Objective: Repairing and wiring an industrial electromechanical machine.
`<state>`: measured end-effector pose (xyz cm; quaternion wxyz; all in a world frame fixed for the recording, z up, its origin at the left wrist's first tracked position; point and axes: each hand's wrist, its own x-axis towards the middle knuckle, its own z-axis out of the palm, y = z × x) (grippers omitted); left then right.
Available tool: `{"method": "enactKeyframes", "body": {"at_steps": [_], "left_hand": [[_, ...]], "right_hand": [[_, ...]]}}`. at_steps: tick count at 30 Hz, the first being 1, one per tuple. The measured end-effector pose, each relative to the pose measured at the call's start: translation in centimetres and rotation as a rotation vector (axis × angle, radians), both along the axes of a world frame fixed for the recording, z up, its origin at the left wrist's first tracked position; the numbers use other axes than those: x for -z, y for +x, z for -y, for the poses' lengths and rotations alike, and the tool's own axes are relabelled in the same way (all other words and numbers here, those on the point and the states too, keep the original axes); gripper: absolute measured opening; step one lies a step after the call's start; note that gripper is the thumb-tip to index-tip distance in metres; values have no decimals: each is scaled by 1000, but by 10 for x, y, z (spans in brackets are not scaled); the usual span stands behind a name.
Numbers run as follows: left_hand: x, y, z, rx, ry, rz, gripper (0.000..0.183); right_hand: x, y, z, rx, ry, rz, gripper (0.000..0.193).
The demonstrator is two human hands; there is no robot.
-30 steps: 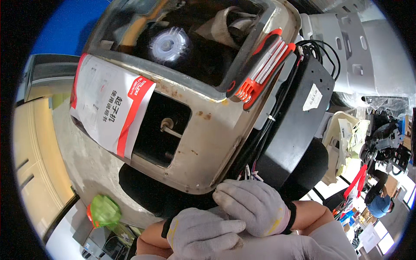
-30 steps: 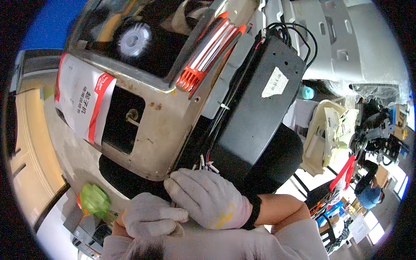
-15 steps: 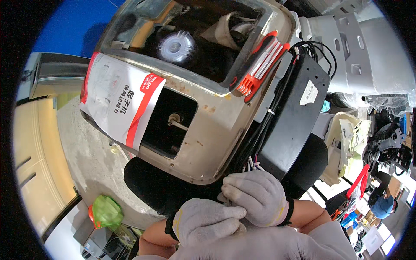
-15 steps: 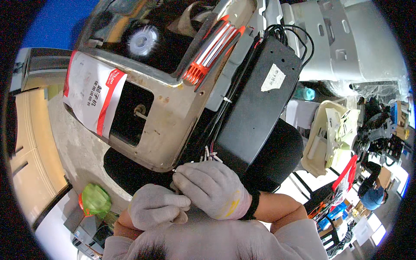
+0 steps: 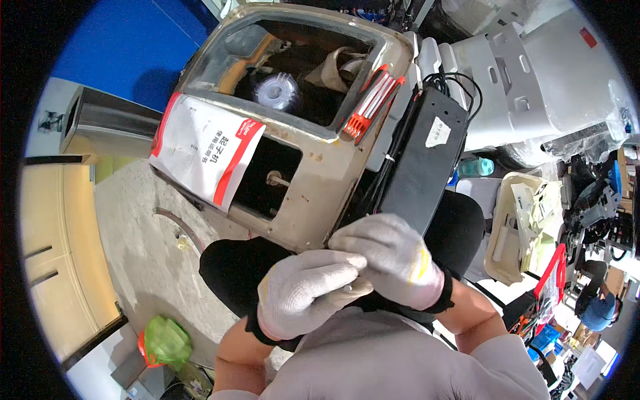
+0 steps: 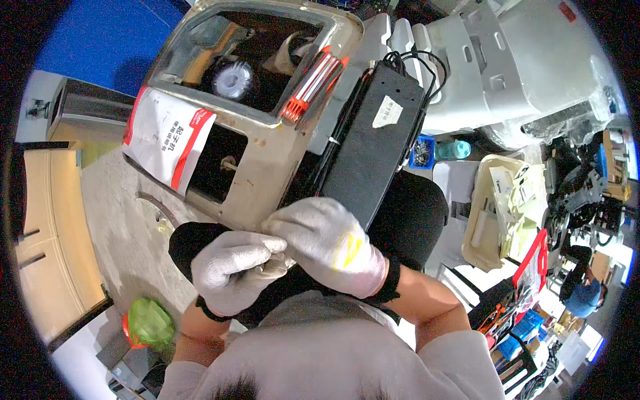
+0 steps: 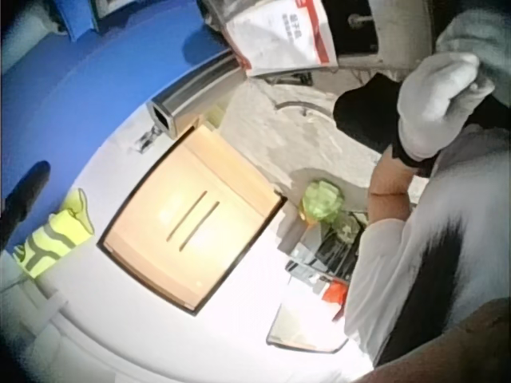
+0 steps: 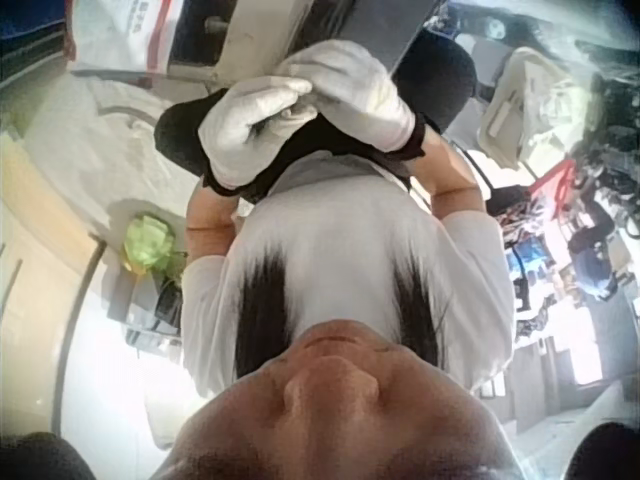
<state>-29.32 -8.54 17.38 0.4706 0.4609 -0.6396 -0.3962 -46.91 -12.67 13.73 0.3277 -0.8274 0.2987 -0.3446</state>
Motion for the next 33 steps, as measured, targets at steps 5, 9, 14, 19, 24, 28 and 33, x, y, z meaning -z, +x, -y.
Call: {"method": "enactKeyframes", "body": {"at_steps": [5,9,14,19,24,28,33], "left_hand": [[-18,4,28,154,39,68,22],[-7,5,50,127,28,32,24],[4,3,50,91,-20,63,21],[9,5,47,63,-59,79,20],[8,7,45,92,-77,109,21],[4,8,42,89,30,105,22],[4,10,48,90,-85,157,22]], "right_hand": [[-20,-5,9,130,141,25,19],[-25,-3,16,223,150,-124,14],[-24,1,15,270,183,-152,18],[-23,2,12,250,182,-172,18],[-19,-1,12,213,225,-177,15],[-17,-1,12,192,232,-178,17],[-19,2,11,190,219,-200,17]]}}
